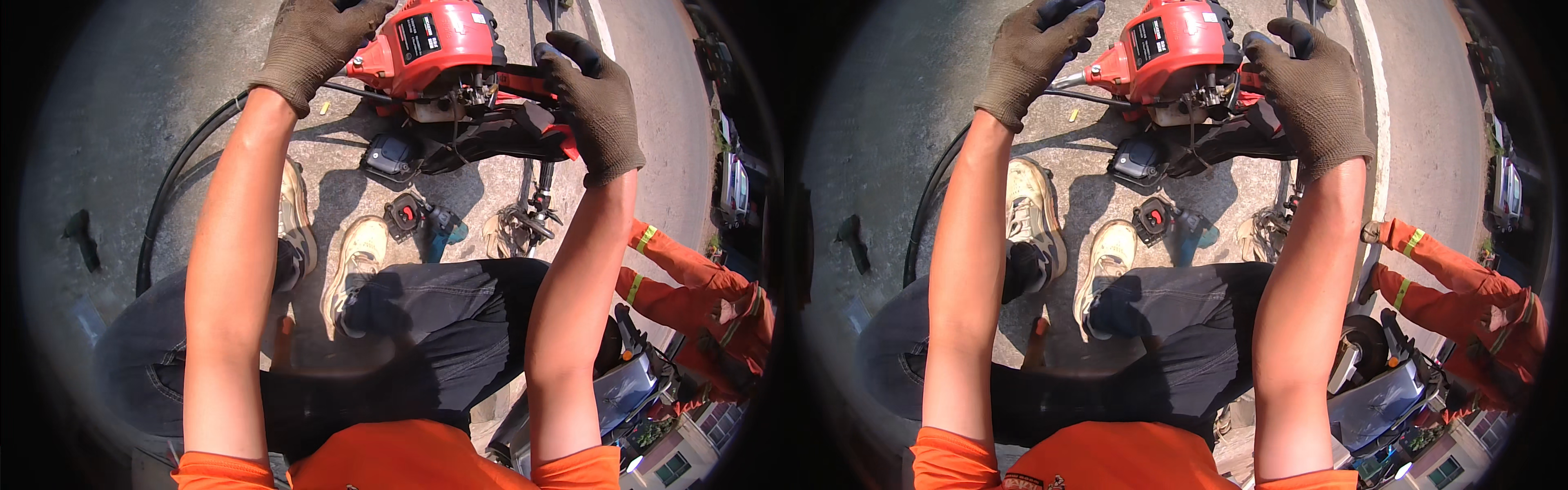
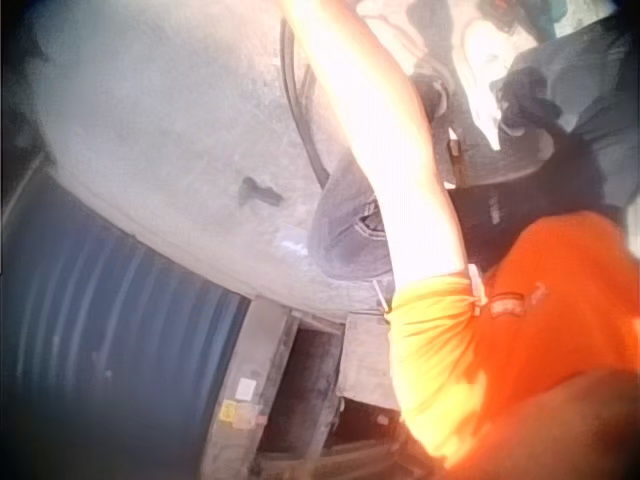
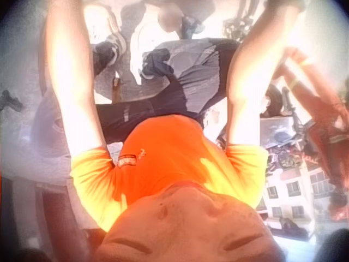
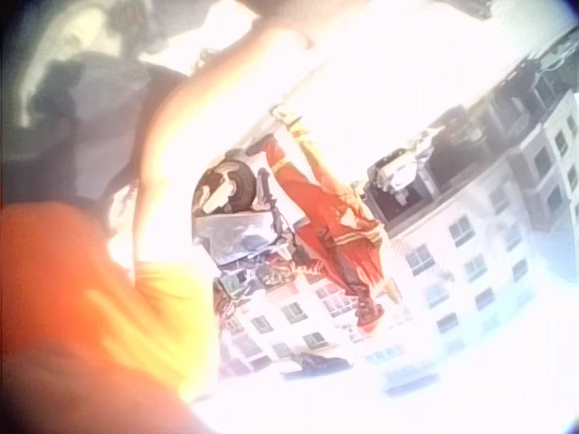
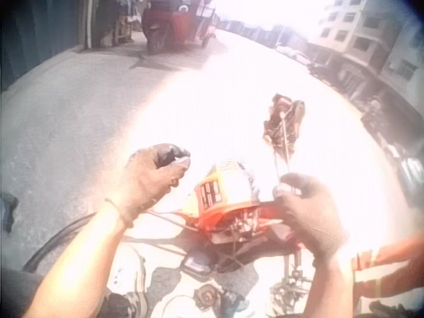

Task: The person sits on the ground and repairs a red motorized tool, likely a string trimmer, by manipulating internal components with gloved hands and using a cordless impact driver to tighten screws.

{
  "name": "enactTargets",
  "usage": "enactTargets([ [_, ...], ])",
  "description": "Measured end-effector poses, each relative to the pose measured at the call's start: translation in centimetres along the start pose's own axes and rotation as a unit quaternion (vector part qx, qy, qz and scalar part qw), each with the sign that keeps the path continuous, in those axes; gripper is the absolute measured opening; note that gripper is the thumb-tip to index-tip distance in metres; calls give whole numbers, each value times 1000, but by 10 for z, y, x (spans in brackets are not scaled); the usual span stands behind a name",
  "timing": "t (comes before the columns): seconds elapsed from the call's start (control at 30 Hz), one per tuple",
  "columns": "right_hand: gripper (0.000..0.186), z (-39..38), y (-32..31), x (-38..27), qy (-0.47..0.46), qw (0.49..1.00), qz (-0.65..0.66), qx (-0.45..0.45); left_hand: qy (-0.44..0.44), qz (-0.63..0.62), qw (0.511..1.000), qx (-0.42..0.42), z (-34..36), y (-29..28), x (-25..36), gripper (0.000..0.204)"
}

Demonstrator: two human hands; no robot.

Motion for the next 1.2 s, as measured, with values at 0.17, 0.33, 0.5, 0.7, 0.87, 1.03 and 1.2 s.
enactTargets([
  [0.17,37,-6,-58,-35,-71,984,142,86,38,59,997,-18,-3,-60,80,39],
  [0.33,28,-53,-80,-146,-65,982,126,123,-46,79,985,-145,-53,-2,61,42],
  [0.5,29,-89,-80,-186,-137,985,81,58,-95,112,957,-251,-101,75,-2,40],
  [0.7,29,-70,-46,-105,-63,979,122,152,-184,47,974,-125,-104,156,-32,55],
  [0.87,32,-32,-17,-73,21,984,151,93,-194,61,967,-152,-89,181,-41,36],
  [1.03,32,-1,19,-61,33,984,171,36,-164,70,969,-171,-73,195,-59,33],
  [1.2,30,17,40,-61,34,980,196,3,-141,74,967,-199,-64,197,-49,31],
])
Point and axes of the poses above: each hand's wrist, its own z-axis towards the middle knuckle, its own y-axis out of the palm, x = y × z, the point moved 6 cm from there along z, towards the middle knuckle, and after that the axes turned 6 degrees about -y, right-handed, at the moved point
